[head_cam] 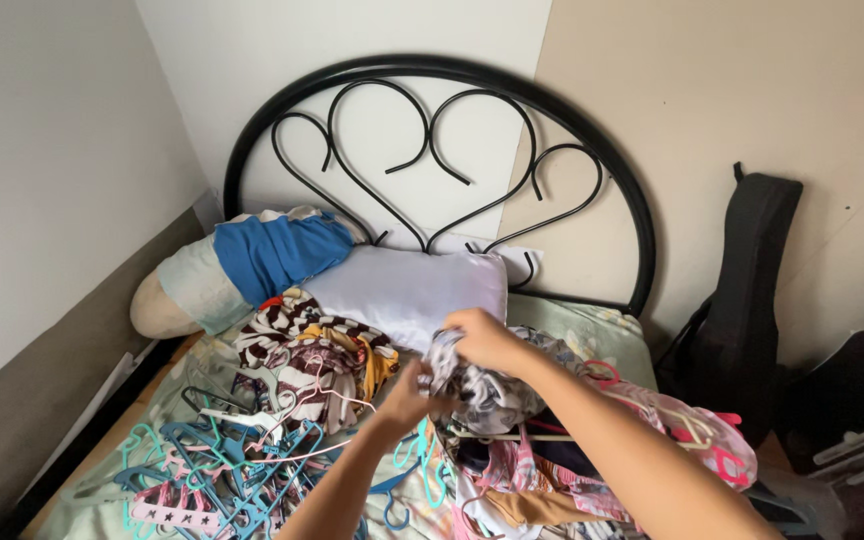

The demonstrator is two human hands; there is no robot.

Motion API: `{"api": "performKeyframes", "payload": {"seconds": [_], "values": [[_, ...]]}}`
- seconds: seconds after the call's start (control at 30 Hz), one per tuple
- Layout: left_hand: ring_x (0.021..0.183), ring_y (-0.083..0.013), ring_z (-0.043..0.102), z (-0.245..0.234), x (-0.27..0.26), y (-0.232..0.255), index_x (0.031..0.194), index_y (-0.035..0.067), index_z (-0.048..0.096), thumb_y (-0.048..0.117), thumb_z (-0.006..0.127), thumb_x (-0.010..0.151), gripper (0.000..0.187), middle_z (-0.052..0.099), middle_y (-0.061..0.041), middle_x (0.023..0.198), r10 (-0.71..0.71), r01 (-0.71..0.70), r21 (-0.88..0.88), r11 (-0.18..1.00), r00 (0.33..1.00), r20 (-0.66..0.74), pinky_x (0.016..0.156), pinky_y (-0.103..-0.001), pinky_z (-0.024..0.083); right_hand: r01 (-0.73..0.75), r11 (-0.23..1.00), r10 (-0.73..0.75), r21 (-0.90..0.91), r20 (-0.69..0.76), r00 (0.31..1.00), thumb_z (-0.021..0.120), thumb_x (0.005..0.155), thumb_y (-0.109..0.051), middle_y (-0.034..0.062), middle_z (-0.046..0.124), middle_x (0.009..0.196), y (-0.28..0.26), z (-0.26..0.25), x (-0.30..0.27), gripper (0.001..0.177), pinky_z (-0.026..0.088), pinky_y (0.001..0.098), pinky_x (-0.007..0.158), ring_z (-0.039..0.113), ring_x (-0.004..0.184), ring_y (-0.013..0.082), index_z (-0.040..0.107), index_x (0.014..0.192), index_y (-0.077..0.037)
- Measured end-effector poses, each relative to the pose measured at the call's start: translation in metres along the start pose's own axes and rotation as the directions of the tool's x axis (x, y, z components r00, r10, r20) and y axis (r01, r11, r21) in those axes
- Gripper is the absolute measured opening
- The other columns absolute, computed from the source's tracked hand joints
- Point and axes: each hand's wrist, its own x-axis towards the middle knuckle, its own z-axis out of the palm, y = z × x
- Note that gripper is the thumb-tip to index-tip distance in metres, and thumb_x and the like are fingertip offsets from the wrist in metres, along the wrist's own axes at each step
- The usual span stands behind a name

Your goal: The person picks up a grey piece of clothing from a bed, folds it, and places it onto a pile of laundry on a table. They then remove a floral skirt from a hanger, fold it, and add it to the pile, followed by a tan patterned shirt and another floral garment.

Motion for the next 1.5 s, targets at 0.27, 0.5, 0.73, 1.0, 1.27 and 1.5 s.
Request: {"api": "performKeyframes", "payload": {"seconds": [0.27, 0.5, 0.73, 1.0, 1.27, 1.5], "values": [[0.087, -0.0205, 0.071, 0.008, -0.060, -0.089, 0.107, 0.002, 0.074, 0.010, 0.087, 0.065, 0.045, 0.078, -0.011, 0.096, -0.236, 0.222, 0.335, 0.916, 0.972, 0.001, 0.081, -0.034, 0.055, 0.328, 0.888, -0.211, -0.322, 0.349, 0.913, 0.058, 0.070, 0.004, 0.0234, 0.075, 0.099, -0.044, 0.040, -0.008, 0.040, 0.056, 0.0406, 0.084, 0.072, 0.094, 0.0350, 0.075, 0.106, -0.004], [0.085, -0.0263, 0.075, -0.010, -0.032, -0.091, 0.110, 0.000, 0.070, 0.010, 0.078, 0.071, 0.041, 0.078, -0.016, 0.092, -0.200, 0.236, 0.276, 0.932, 0.968, -0.153, 0.079, -0.040, 0.057, 0.008, 0.953, 0.020, -0.302, 0.090, 0.996, 0.061, 0.077, 0.001, 0.0186, 0.076, 0.093, -0.019, -0.011, 0.003, 0.034, 0.057, 0.0371, 0.076, 0.075, 0.082, 0.0270, 0.076, 0.106, -0.008], [0.099, -0.0346, 0.070, 0.029, -0.045, -0.103, 0.106, 0.001, 0.070, 0.027, 0.093, 0.073, 0.047, 0.074, -0.020, 0.101, -0.213, 0.232, 0.530, 0.816, 0.972, -0.097, 0.088, -0.041, 0.055, 0.039, 0.948, 0.010, -0.317, 0.152, 0.988, 0.063, 0.079, -0.001, 0.0184, 0.077, 0.090, -0.019, -0.016, -0.012, 0.028, 0.057, 0.0375, 0.077, 0.075, 0.083, 0.0267, 0.077, 0.103, -0.006], [0.096, -0.0363, 0.071, 0.008, -0.083, -0.082, 0.101, 0.003, 0.068, 0.016, 0.083, 0.073, 0.034, 0.074, -0.021, 0.097, -0.044, -0.147, 0.648, 0.747, 0.962, 0.269, 0.084, -0.042, 0.056, 0.106, 0.938, -0.031, -0.330, 0.225, 0.974, 0.061, 0.076, 0.001, 0.0183, 0.077, 0.092, -0.043, -0.007, -0.015, 0.031, 0.057, 0.0374, 0.079, 0.075, 0.085, 0.0279, 0.078, 0.101, -0.007], [0.076, -0.0202, 0.071, -0.047, -0.091, -0.046, 0.092, 0.006, 0.077, 0.027, 0.080, 0.081, 0.025, 0.075, -0.008, 0.087, -0.417, 0.160, 0.674, 0.721, 0.877, 0.238, 0.069, -0.036, 0.057, 0.171, 0.901, -0.065, -0.398, 0.266, 0.962, 0.062, 0.076, 0.001, 0.0187, 0.079, 0.090, -0.066, -0.023, -0.018, 0.030, 0.058, 0.0377, 0.078, 0.076, 0.081, 0.0281, 0.079, 0.098, -0.007], [0.067, -0.0149, 0.065, -0.074, -0.058, -0.078, 0.097, 0.002, 0.078, 0.033, 0.082, 0.086, 0.034, 0.077, -0.009, 0.082, -0.264, 0.274, 0.091, 0.957, 0.958, -0.111, 0.059, -0.029, 0.050, 0.120, 0.938, -0.109, -0.326, 0.052, 0.993, 0.058, 0.079, 0.000, 0.0159, 0.078, 0.094, -0.099, -0.026, -0.018, 0.031, 0.058, 0.0374, 0.082, 0.078, 0.087, 0.0280, 0.077, 0.102, -0.008]]}}
